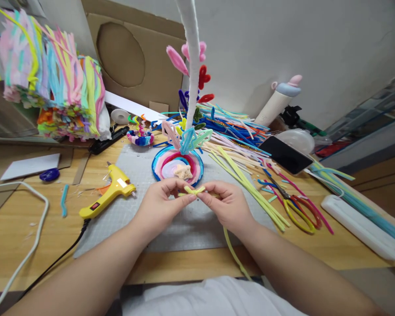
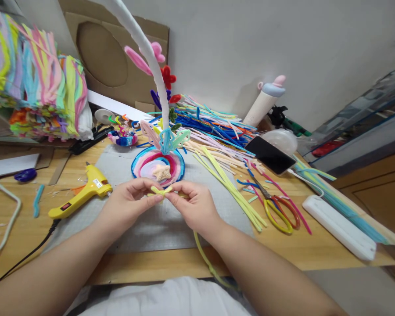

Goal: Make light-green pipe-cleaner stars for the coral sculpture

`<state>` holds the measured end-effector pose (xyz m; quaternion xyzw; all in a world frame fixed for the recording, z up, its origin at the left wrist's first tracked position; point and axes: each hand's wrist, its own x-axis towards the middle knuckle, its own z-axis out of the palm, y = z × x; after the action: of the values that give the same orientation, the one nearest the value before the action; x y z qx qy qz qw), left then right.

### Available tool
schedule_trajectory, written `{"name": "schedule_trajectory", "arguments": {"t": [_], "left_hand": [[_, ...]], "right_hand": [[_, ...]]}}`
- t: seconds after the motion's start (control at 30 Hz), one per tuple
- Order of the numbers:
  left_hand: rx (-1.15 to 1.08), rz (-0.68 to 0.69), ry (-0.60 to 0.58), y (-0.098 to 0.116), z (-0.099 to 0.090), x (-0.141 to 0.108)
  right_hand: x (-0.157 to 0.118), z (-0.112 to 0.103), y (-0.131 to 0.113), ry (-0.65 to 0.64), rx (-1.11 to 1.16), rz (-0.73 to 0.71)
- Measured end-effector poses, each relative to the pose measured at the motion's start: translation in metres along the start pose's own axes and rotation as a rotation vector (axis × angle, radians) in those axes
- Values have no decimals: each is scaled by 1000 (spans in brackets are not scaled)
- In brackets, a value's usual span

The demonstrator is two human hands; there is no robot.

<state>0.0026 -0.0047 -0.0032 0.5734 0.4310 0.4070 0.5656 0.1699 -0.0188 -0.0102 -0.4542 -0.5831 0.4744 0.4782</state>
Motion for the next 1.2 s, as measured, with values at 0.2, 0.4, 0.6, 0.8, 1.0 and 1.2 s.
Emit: {"name": "schedule_trajectory", "arguments": {"t": [0.2, 0.4, 0.6, 0.8, 1.0, 1.2], "left_hand": [[80, 66, 20, 1, 1, 0], [54, 68, 9, -1, 2, 2], [-41, 49, -15, -4, 4, 5], [-71, -99, -23, 1, 1, 4], [-378, -248, -96, 2, -2, 5], [-594, -371, -73, 1, -1, 6]], "right_hand": [[0, 1, 0, -9, -53, -17], [0, 2, 3, 12, -75, 6], [4, 1, 3, -4, -42, 55], [7, -5, -4, -139, 143, 180], [12, -14, -9, -244, 238, 334], [7, -6, -7, -243, 291, 331]]}}
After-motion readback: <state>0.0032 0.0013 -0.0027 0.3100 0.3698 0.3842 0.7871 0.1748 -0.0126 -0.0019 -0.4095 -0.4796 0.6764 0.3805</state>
